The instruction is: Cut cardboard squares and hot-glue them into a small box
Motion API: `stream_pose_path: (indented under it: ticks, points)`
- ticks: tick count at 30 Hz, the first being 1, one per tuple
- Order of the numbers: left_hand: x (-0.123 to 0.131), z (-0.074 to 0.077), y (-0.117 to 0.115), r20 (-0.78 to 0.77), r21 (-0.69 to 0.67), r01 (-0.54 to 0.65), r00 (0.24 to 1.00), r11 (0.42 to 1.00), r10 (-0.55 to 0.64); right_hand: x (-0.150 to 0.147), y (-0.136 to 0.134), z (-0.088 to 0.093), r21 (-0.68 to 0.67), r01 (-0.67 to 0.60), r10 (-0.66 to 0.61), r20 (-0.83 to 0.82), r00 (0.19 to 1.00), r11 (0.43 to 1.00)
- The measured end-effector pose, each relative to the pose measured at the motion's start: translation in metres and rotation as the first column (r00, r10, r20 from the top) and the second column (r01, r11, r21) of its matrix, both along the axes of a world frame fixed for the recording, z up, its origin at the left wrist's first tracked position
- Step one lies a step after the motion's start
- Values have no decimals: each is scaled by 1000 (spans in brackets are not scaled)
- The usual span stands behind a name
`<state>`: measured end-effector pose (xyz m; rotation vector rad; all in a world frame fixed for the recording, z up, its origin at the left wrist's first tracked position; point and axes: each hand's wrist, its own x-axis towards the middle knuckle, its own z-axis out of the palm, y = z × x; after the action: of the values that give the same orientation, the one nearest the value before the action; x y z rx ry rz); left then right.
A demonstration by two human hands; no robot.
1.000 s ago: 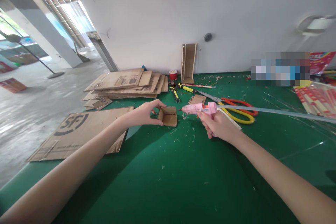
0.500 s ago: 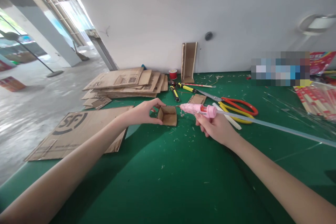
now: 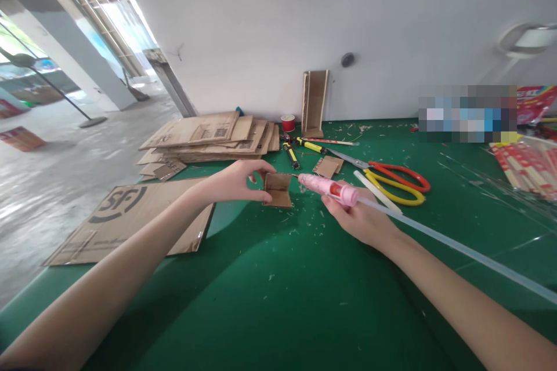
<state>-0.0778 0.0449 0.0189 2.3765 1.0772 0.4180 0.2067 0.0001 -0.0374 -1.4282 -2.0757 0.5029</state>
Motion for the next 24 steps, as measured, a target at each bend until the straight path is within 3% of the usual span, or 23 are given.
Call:
stream_pose_path:
  ticks: [8,24]
  points:
    - [-3,5,-2,-30,-94,-22,999,995,19,-4,-1,3,-40,-117,118,22,993,992]
    - [-8,-3,6,2,-159,-18,1000,987,18,-6,3,3,-8,-103,104,139,985,995]
